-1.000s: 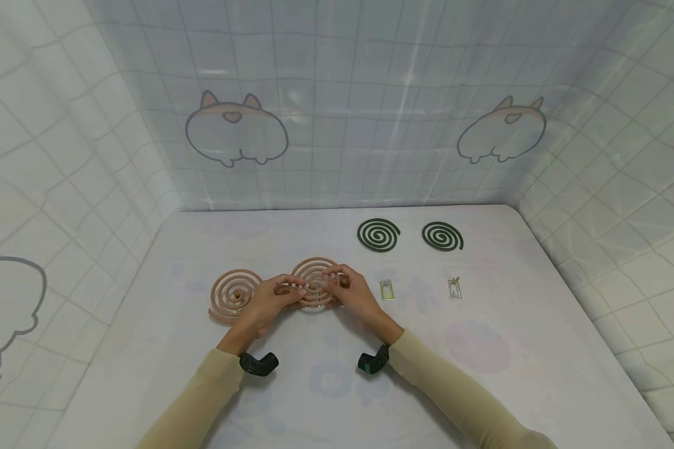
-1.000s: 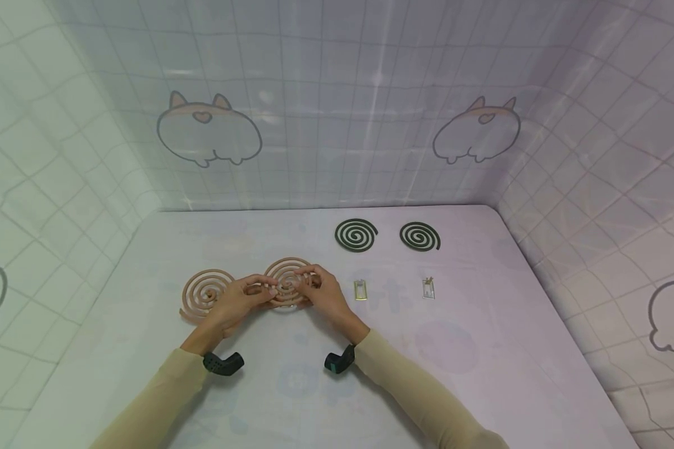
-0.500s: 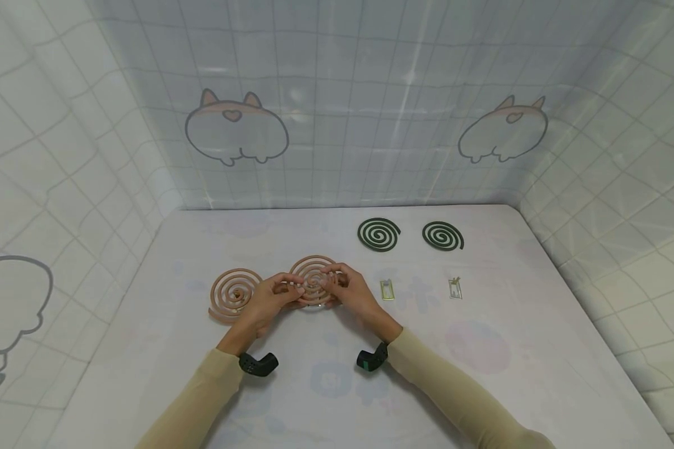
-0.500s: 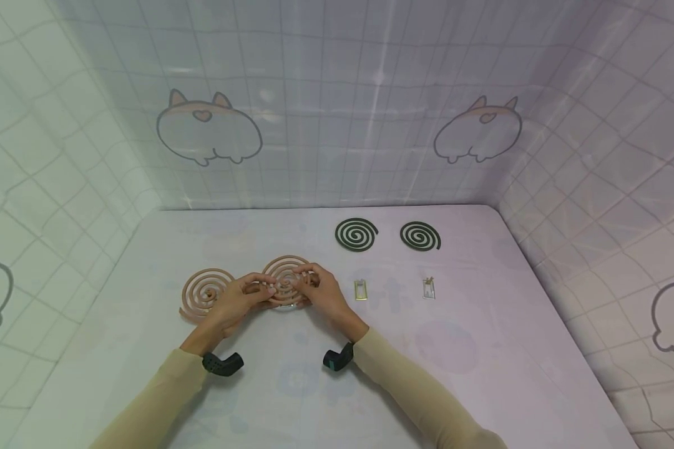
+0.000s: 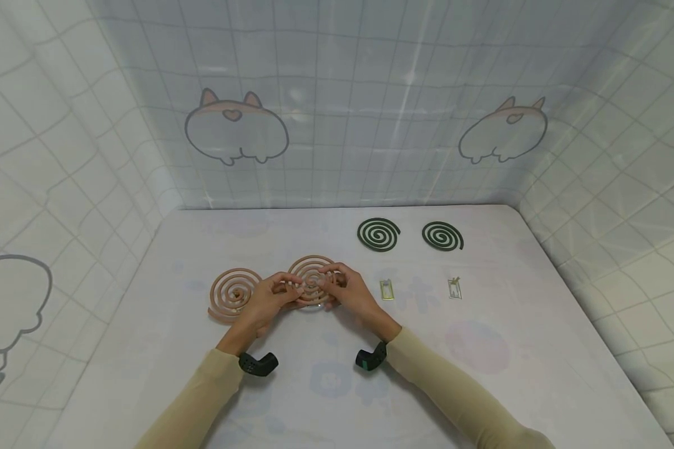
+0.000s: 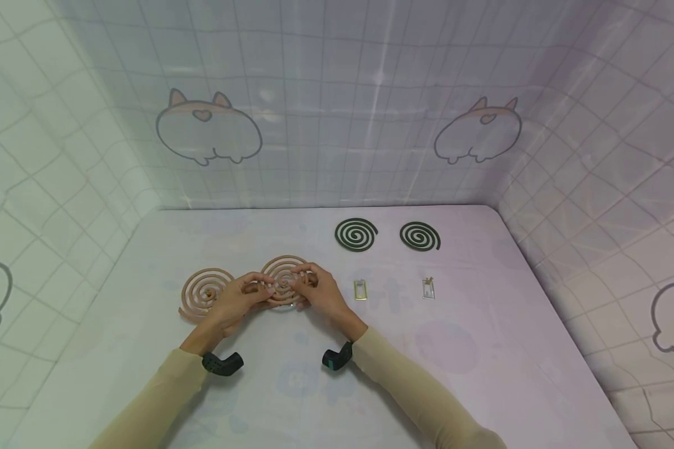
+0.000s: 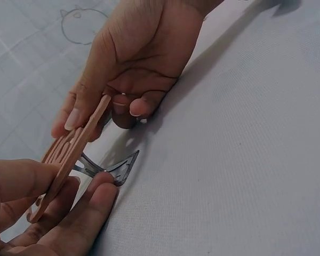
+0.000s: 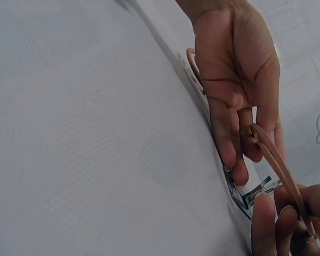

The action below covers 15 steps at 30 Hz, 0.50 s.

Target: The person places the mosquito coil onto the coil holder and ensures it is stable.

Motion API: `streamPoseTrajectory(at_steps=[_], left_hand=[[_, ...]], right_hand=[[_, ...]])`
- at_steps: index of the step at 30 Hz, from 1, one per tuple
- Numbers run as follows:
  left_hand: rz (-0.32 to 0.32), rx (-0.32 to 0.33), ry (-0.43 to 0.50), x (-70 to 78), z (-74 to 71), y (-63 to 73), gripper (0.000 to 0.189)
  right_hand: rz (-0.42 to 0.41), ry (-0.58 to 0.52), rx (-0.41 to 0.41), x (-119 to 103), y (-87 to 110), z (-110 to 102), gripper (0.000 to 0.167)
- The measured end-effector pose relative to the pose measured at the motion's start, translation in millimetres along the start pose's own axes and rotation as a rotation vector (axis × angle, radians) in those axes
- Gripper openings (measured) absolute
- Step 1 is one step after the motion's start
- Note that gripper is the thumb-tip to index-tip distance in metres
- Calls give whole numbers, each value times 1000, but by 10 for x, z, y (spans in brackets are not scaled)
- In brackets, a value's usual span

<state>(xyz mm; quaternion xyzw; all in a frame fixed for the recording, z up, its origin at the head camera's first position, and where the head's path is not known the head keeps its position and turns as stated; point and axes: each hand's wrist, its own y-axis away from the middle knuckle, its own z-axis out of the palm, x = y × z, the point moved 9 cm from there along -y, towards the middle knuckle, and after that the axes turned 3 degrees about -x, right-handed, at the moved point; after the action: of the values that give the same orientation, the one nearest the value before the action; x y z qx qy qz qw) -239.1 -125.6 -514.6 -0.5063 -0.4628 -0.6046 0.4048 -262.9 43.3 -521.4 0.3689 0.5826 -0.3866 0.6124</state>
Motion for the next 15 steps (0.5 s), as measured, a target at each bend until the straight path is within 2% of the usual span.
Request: streamPoseTrajectory(at_steps=[7, 15], left_hand=[[-5, -1, -3, 7, 3, -1, 30], [-13, 3, -15, 0, -1, -5, 30]], right_hand=[[20, 3, 12, 20, 1, -6, 32], [10, -5, 19, 0, 12, -9, 33]])
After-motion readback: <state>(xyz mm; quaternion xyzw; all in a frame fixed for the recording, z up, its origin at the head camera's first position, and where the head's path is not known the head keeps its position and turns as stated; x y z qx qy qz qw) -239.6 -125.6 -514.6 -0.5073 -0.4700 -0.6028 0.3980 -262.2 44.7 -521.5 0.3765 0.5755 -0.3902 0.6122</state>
